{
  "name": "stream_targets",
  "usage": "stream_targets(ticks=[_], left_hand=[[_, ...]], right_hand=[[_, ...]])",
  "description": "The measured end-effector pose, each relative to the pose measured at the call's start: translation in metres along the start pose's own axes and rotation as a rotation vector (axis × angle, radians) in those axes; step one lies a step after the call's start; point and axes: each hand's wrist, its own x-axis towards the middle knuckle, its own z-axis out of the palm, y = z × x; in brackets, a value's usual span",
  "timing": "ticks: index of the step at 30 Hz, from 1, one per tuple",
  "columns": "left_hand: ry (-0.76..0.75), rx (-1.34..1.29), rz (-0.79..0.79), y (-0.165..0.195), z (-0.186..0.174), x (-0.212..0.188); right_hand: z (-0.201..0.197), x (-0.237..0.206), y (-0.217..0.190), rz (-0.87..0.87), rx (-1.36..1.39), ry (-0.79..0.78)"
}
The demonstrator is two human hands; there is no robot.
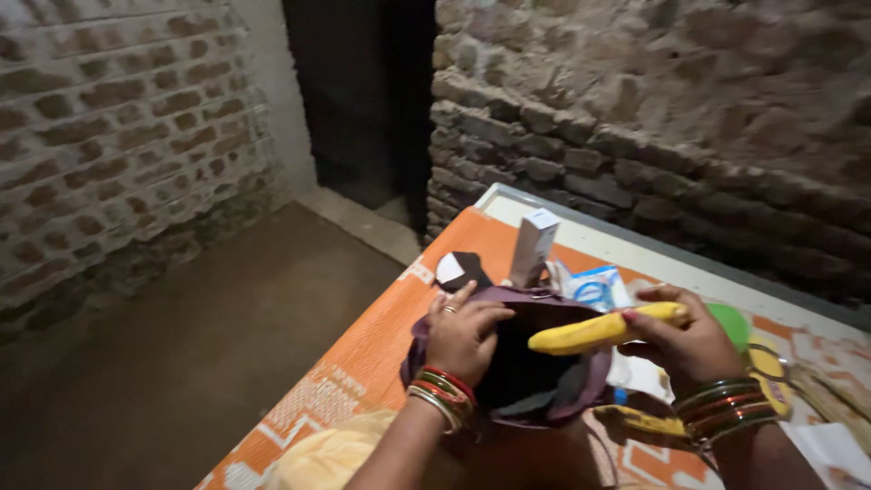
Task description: The person opens a purple handbag on a bed and takes items out one at a time, placing a box, a water bottle, a wallet, a banana, and small packets onto the bed beside the bag. They continue emptying the bag's compartments and then lift and reposition the bag on the bed.
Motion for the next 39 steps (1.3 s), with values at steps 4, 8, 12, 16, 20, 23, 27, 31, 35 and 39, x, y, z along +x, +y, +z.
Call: stream_targets(ticks=[4,8,12,16,20,23,27,31,35,39], left_hand=[[0.039,-0.094,0.018,0.021,-0.01,0.03],[-0.169,-0.261,-0.074,0.051,0.0,0.045],[-0.382,-0.465,-0.169,0.093,0.046,0.039],[-0.416,-0.273,-0.101,0.124,0.094,0.021],[-0.416,-0.139,-0.108,0.14,0.117,0.005],[-0.4,-0.011,-0.031,0.143,0.118,-0.004],[-0.287,0.065,0.121,0.133,0.107,-0.018],[-0.207,0.109,0.241,0.119,0.093,-0.032],[-0.25,0.036,0.199,0.099,0.074,-0.037],[-0.218,0.038,0.135,0.075,0.055,-0.035]], right_hand=[[-0.044,0.019,0.007,0.07,0.242,0.246],[-0.078,0.033,0.054,0.167,0.507,0.402],[-0.106,0.043,0.114,0.319,0.537,0.558],[-0.126,0.034,0.163,0.408,0.578,0.555],[-0.127,0.014,0.198,0.384,0.607,0.714],[-0.123,0.006,0.209,0.553,0.415,0.616],[-0.109,0.006,0.21,0.839,0.241,0.512],[-0.097,0.006,0.209,0.952,0.245,0.396],[-0.096,0.006,0.211,0.921,0.22,0.334],[-0.104,0.015,0.215,0.929,-0.088,0.463]])
